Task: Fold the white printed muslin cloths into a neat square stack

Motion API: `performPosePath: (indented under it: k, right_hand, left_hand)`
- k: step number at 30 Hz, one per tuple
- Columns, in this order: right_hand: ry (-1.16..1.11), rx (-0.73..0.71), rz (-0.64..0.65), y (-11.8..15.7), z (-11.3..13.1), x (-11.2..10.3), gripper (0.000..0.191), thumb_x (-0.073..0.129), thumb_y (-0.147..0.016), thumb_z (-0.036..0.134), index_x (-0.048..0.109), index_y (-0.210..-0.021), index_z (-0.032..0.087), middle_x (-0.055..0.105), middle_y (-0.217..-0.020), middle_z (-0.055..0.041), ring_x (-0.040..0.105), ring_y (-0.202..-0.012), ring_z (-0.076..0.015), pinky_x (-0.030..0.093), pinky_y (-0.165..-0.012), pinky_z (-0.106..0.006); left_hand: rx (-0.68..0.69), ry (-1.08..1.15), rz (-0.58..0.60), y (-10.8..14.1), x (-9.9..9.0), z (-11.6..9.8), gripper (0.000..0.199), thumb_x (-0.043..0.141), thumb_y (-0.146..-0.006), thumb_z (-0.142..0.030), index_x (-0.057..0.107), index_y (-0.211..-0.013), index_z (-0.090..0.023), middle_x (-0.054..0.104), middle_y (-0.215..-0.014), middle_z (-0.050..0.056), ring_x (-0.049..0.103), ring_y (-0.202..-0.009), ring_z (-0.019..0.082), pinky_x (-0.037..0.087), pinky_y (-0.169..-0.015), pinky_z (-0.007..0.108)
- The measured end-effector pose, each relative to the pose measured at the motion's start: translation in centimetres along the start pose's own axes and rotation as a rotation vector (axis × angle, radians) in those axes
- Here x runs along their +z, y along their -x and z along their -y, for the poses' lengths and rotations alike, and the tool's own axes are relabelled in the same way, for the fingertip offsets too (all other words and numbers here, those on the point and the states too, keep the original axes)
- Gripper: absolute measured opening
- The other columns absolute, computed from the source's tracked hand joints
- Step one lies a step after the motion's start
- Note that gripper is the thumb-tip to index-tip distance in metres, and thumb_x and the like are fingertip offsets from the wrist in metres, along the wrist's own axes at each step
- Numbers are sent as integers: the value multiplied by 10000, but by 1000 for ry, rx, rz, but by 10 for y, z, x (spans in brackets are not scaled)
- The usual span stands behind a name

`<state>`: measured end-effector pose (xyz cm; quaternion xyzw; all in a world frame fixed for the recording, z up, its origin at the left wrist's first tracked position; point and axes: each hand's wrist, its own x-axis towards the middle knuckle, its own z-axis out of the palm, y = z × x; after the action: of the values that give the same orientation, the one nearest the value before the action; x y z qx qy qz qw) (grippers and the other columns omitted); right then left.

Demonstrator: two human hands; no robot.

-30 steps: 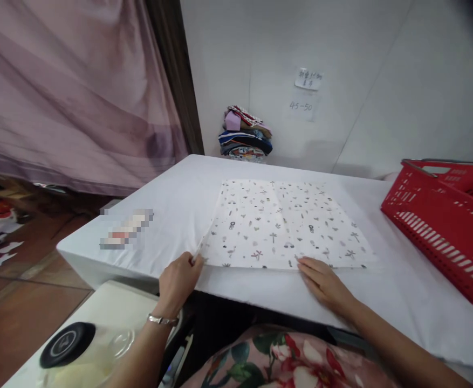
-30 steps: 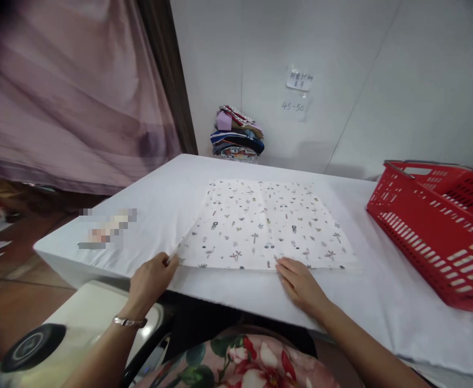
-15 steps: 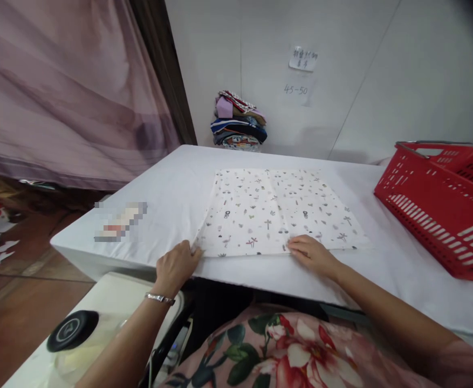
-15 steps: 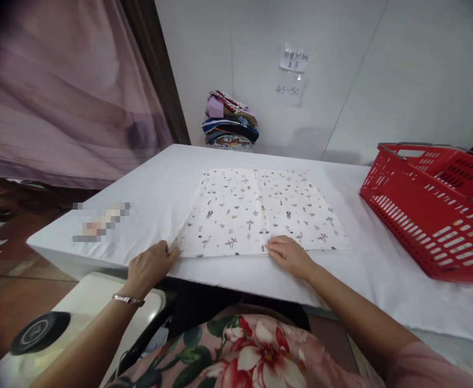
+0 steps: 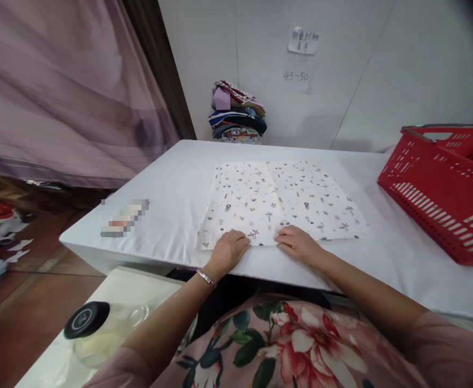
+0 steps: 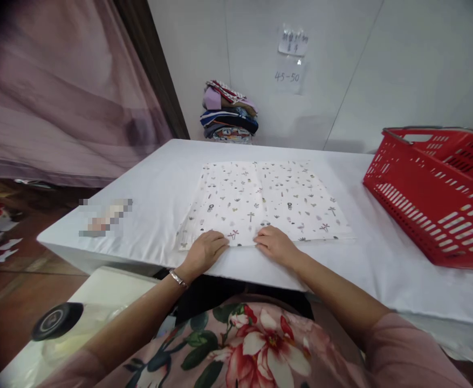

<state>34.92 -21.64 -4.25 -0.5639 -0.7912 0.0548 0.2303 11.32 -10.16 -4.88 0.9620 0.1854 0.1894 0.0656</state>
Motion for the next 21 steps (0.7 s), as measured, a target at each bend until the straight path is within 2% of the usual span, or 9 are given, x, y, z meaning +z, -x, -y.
performPosePath:
  k: [8,13,17,21]
  right_hand:
    - [-43,-1,-90,5,-4,6,229,438,-899,226,656,-962,200,619,-917,-71,531,-854,-185,454,-752,-333]
    - [7,-13,-169,8,-1,8,230,422,-905,216,652,-907,197,619,-903,-77,525,-848,-187,446,-737,-333]
    - [70,-47,-118,9,0,8,232,416,-899,187,645,-860,185,614,-864,-77,511,-821,-182,427,-728,-327]
    - [96,-76,-52,10,-1,4,216,422,-890,185,638,-906,177,607,-909,-85,509,-840,-183,423,-737,-323]
  left_hand:
    - [16,-88,-65,-1,-1,1,221,407,-903,-222,625,-882,-191,612,-861,43,517,-823,160,408,-736,293]
    - [16,-157,-111,1,0,-1,196,430,-886,-190,622,-850,-202,607,-855,40,501,-806,162,396,-706,291]
    - [47,-173,-86,0,1,-2,196,433,-887,-195,619,-826,-200,602,-821,36,495,-797,165,390,-694,293]
    - [64,-154,-39,0,-1,-2,192,428,-893,-213,614,-847,-193,594,-822,42,496,-810,171,397,-717,307]
